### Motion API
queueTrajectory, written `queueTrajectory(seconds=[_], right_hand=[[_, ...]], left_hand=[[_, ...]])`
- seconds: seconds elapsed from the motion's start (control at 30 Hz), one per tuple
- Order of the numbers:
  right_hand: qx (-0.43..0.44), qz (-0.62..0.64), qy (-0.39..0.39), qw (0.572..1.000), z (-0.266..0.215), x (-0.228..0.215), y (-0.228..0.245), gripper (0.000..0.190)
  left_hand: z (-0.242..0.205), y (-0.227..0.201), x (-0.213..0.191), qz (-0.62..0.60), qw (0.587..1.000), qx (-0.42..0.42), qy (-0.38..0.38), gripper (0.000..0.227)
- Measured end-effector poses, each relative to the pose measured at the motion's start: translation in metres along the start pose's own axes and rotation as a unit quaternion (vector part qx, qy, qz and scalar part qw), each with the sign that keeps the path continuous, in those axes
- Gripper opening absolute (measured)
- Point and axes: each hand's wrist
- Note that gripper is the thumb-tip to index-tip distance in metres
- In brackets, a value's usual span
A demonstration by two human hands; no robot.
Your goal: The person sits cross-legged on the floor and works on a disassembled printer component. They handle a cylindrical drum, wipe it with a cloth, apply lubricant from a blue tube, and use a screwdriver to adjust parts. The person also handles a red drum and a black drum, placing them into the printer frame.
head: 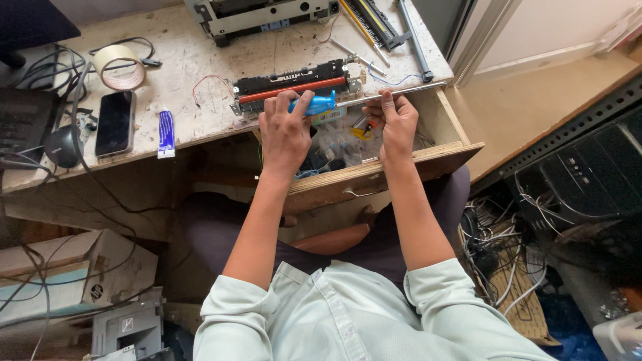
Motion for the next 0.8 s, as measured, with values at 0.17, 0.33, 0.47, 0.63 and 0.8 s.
queueTrajectory(seconds=[0.17, 0.33, 0.47, 0.63, 0.8], right_hand=[[0.002, -0.004, 0.006, 1.000, 0.0018, 0.0016, -0.0005, 0.024], [0.006, -0.005, 0.004, 1.000, 0.0016, -0.0006, -0.0021, 0.024], [0.006, 0.000, 0.005, 1.000, 0.0017, 0.0018, -0.0008, 0.024], [0.007, -0.009, 0.003, 1.000, -0.0021, 0.0029, 0.0029, 0.024], [0.008, -0.007, 0.003, 1.000, -0.0023, 0.0038, 0.0034, 0.025]], left_hand=[[0.0034, -0.0012, -0.0053, 0.014, 1.000, 0.017, -0.002, 0.050], [0.0057, -0.0018, -0.0067, 0.033, 0.999, 0.037, -0.009, 0.046], [0.0069, -0.0010, -0.0070, 0.054, 0.997, 0.051, -0.012, 0.042], [0.0073, -0.0013, -0.0047, 0.076, 0.995, 0.059, -0.001, 0.039], [0.0074, -0.0006, -0.0047, 0.078, 0.995, 0.061, 0.002, 0.040]])
Point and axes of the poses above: each hand's wrist, its own z-axis towards the middle knuckle, its own x-axis out of the palm, y = z × x, and after that the axes turned 9 degrees about x, right-handed
